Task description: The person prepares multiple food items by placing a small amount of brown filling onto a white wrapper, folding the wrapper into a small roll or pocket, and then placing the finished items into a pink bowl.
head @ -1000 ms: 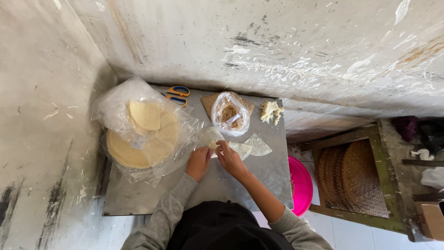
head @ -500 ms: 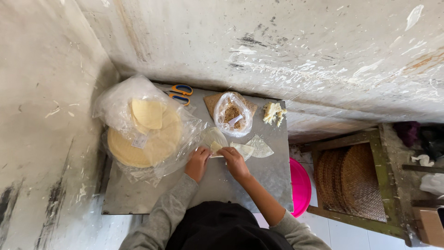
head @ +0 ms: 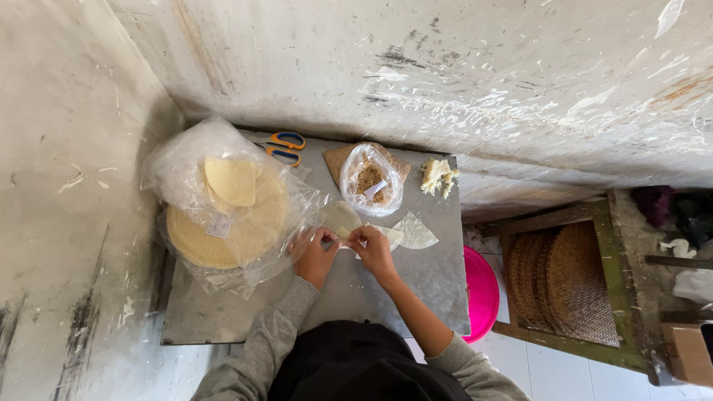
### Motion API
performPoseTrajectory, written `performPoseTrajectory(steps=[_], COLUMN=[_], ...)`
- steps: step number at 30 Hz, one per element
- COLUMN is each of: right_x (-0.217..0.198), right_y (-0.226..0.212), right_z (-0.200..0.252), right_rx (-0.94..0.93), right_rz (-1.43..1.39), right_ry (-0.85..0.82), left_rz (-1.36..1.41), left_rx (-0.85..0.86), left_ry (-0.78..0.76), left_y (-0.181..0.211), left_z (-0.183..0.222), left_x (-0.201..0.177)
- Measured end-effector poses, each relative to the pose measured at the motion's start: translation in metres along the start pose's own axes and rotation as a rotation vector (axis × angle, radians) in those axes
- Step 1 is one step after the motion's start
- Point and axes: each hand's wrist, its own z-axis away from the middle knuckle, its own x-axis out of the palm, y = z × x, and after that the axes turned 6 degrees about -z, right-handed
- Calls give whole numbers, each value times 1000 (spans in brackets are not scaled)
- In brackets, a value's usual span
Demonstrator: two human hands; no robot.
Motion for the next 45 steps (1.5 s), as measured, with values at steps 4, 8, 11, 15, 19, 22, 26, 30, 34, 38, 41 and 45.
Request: performPoseTrajectory(steps=[4,8,11,15,19,22,26,30,34,38,41,45], right_x=[2,0,3,1,-3,-1,-1,2,9,5,2,9], right_y=[-4,-15,-19,-27,-31,-28,-26,-24,-15,-19,-30,-32], right_z=[14,22,17,30,53,54,67,87,73,53,52,48], right_rx=[-489,-564,-502,-348,-255,-171,-308,-460,-480,-423,-413,-325], right_rz=[267,480,604,723,664,658,742,897,1010,935,748,592], right_ry=[78,107,136,34,-28,-51,-90,-96,-128,-133,-153,-122], left_rz=[-105,-250,-262,-330,-299,-257,-187,-83,14,60,46,7], left_rx=[209,320,295,300,195,69,17,96,253,224,268,368], left_ry=[165,182,153,137,35,-16,-29,90,220,181,142,99], left_y=[-3,4,5,-1,-9,-9,-4,-7,-8,-9,-24,-51], left_z=[9,16,10,21,45,44,39,42,33,21,8,-26], left_x=[-4,-13,-12,-3,0,1,0,2,1,3,10,42])
